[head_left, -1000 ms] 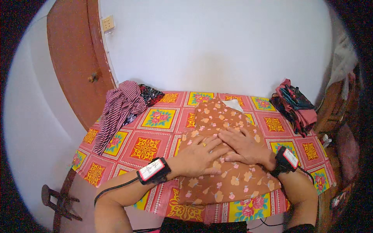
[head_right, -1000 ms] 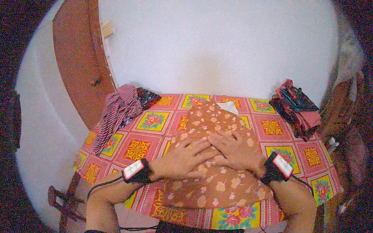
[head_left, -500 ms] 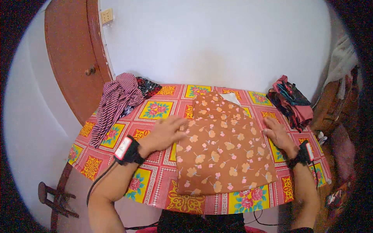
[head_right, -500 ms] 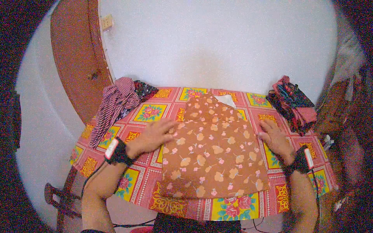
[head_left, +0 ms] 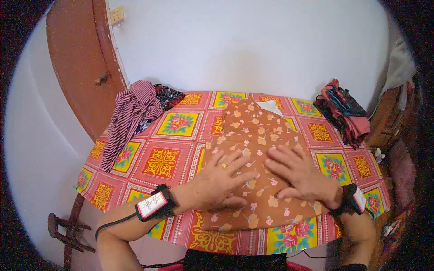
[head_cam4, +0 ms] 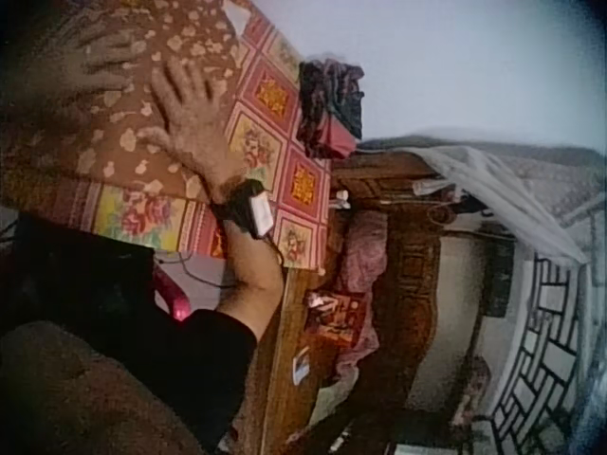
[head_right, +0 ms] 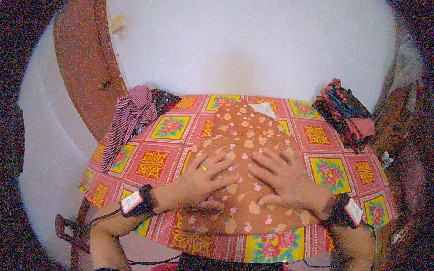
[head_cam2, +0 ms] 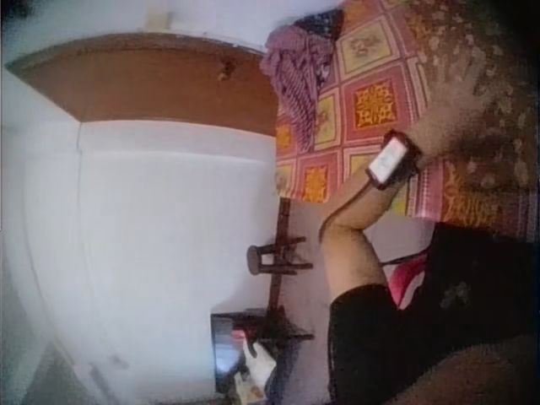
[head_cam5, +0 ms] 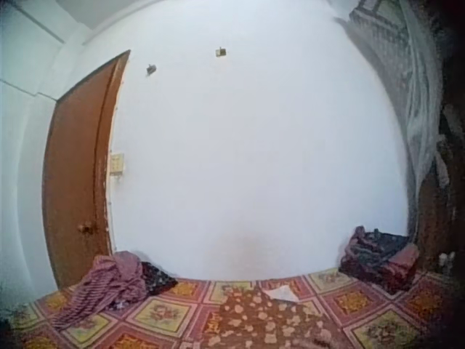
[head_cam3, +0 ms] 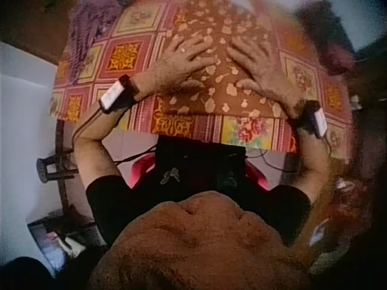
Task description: Folding a patterned cloth garment on a table.
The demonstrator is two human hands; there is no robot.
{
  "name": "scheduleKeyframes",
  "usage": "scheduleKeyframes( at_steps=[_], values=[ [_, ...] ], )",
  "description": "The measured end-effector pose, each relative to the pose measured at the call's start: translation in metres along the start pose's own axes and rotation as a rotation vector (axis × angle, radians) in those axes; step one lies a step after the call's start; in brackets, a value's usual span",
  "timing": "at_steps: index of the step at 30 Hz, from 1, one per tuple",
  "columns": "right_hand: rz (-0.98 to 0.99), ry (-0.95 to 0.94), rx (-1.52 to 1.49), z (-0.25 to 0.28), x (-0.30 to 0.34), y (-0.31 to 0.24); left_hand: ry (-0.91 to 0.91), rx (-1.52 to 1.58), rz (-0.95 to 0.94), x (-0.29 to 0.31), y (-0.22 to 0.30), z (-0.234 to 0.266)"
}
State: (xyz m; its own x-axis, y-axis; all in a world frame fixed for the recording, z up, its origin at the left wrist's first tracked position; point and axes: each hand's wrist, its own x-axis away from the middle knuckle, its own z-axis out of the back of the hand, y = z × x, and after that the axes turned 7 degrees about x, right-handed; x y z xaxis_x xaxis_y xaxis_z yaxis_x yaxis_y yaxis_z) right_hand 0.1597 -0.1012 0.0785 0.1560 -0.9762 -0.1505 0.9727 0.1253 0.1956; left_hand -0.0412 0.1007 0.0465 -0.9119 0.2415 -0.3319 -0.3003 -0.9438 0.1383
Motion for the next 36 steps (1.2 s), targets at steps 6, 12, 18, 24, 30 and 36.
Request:
scheduleKeyframes(
  at_steps=[6, 12, 18, 24, 30, 36],
  values=[
    [0.019, -0.04, -0.078, -0.011, 0.003, 0.004, -0.039, 0.063, 0.0, 0.0, 0.0, 0.004],
    [-0.163, 0.01, -0.067, -0.026, 0.018, 0.048, -0.013, 0.077, 0.016, 0.002, -0.005, 0.007],
    [-0.466, 0.009, -0.084, -0.038, 0.051, 0.098, 0.075, -0.037, 0.14, 0.016, -0.058, 0.002],
    [-0.712, 0.047, 0.143, -0.036, 0.071, 0.112, 0.131, 0.029, 0.517, 0.035, -0.104, 0.009],
    [-0.503, 0.218, -0.052, -0.016, 0.036, 0.078, 0.29, -0.046, 0.336, 0.02, -0.075, 0.01],
    [-0.118, 0.111, 0.027, -0.014, -0.002, 0.023, 0.089, -0.039, 0.063, -0.001, -0.017, -0.003]
  ],
)
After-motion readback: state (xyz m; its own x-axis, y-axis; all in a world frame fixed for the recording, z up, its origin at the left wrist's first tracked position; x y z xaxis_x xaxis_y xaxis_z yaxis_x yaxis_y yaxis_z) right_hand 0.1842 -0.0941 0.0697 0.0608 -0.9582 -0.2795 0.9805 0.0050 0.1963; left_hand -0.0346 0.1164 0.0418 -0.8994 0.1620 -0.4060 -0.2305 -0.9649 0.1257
